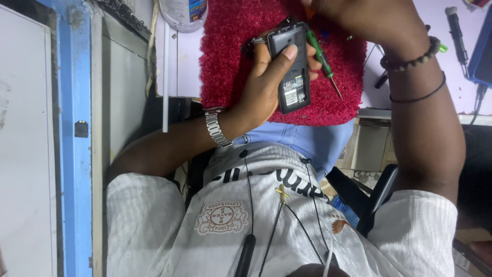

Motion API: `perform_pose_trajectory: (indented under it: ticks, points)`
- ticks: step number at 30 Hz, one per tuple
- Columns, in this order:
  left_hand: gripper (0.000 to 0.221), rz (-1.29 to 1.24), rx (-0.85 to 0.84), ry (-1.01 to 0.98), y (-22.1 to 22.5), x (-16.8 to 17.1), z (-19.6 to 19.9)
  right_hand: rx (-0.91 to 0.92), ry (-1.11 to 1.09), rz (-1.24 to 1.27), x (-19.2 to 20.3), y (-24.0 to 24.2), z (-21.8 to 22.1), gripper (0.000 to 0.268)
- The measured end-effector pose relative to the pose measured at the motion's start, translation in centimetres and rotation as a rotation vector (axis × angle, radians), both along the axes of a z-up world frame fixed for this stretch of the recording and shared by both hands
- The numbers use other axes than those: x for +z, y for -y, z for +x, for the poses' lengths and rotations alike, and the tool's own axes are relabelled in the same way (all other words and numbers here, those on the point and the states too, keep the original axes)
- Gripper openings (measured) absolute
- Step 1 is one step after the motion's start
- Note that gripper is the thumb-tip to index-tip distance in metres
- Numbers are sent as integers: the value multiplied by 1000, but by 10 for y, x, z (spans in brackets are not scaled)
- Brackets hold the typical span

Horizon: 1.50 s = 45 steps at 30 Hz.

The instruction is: Repairing a mobile phone by unscrewing components and handling internal parts

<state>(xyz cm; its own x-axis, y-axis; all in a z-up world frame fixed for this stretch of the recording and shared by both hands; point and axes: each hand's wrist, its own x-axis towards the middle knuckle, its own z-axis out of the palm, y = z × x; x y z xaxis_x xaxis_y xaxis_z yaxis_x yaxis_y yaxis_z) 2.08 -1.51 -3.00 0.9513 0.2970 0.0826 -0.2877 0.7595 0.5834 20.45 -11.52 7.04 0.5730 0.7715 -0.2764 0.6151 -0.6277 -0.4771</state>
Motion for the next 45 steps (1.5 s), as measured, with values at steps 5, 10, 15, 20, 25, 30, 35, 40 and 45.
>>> perform_pose_trajectory:
  ticks: [5, 10, 15, 20, 25, 30, 35, 40, 45]
  points:
    - [32, -10, 17, -5, 2, -1, 0, 55, 132, 196, -17, 32, -3, 14]
    - [29, 31, 6, 12, 3, -4, -1, -2, -42, 600, -22, 54, -23, 24]
    - [34, -69, 20, 0, 3, 1, 1, -89, -150, 846, -4, 69, -55, 30]
    - [52, 675, 146, -138, -11, 10, -17, -37, -13, 772, -18, 61, -127, 60]
    - [44, 641, 60, -68, -7, 5, -20, 43, 447, 642, -32, 62, -142, 53]
    - [38, 594, 62, 9, -6, 4, -16, -31, 463, 709, -36, 53, -143, 47]
    - [47, 476, 35, -30, -6, -4, -13, -58, 373, 746, -44, 49, -148, 47]
    - [45, 385, 50, -67, -5, -9, -13, -46, 328, 747, -46, 46, -152, 58]
    - [47, 266, 28, -13, -2, -6, -12, -47, 425, 669, -54, 46, -160, 68]
